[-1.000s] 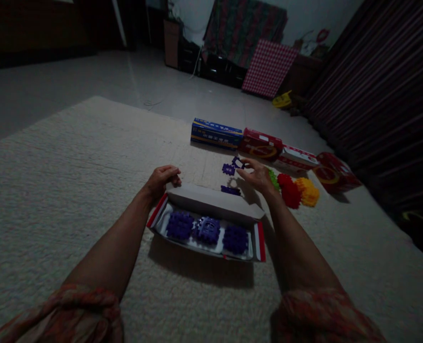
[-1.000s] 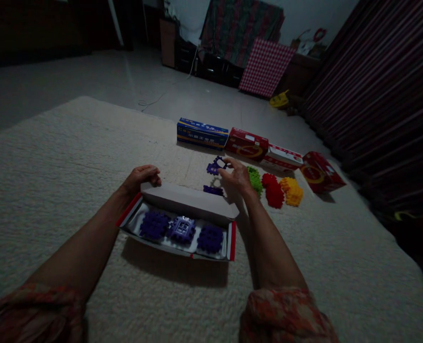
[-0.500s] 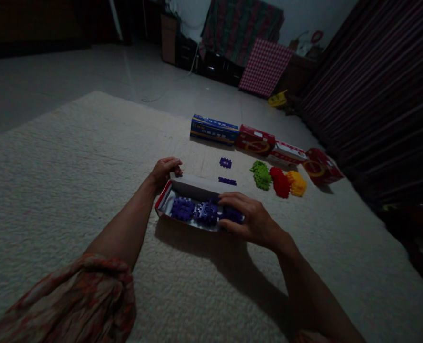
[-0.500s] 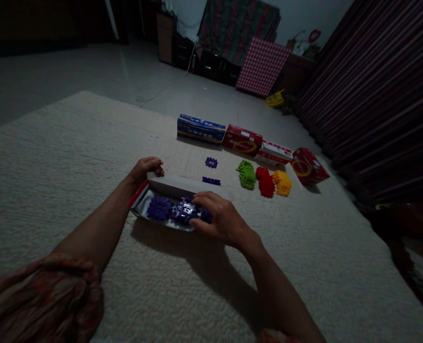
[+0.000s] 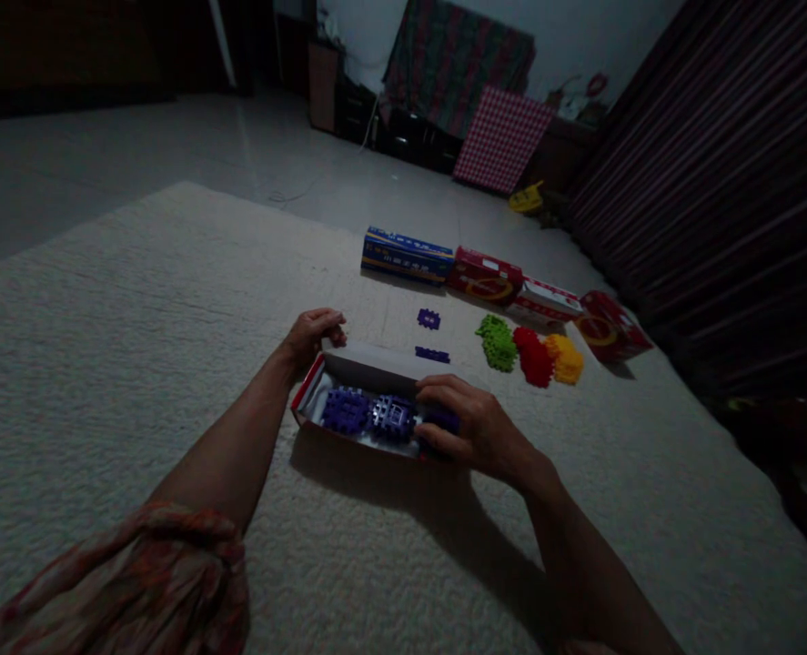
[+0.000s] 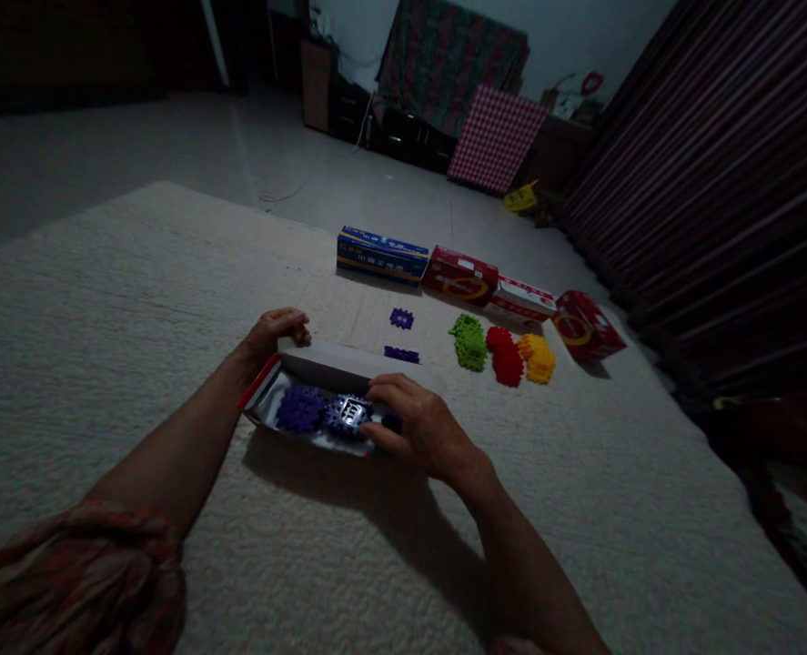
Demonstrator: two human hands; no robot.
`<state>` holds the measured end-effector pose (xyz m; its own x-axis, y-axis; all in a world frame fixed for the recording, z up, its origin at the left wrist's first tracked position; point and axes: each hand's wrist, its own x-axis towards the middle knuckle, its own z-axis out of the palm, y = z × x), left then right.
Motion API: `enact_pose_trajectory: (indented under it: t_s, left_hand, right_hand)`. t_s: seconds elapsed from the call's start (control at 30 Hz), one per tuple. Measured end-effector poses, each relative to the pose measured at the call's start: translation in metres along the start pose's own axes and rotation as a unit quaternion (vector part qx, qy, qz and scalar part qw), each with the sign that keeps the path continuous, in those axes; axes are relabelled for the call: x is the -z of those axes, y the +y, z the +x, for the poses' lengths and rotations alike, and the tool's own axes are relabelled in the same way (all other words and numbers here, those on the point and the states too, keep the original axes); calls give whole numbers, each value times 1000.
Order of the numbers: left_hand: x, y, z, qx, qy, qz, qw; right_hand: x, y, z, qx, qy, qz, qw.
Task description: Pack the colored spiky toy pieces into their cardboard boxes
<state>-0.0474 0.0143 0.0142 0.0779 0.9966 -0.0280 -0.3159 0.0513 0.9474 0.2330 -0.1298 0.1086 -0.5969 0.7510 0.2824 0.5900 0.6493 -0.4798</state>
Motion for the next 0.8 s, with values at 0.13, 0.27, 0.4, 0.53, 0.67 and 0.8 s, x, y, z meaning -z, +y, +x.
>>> enact_pose_trajectory:
  t_s: [0.13,0.27,0.4,0.53,0.67,0.8]
  left_hand:
    - [-1,2,-1,-4,0,12,1000]
    - [-1,1,0,4,0,12,1000]
    - [0,0,1,11,5,9,1000]
    - [0,0,1,10,4,12,1000]
    - [0,0,2,9,6,10,1000]
    - [0,0,3,12,4,14,1000]
  right_hand:
    - [18,29,12,-24,88,-15,996]
    - [15,99,42,-113,146,-18,983]
    - [-7,167,77,-201,131,-32,970]
    - [-23,200,102,-217,74,-74,970]
    - [-27,209,115,-223,52,-86,970]
    - [-25,207,114,-235,50,-93,966]
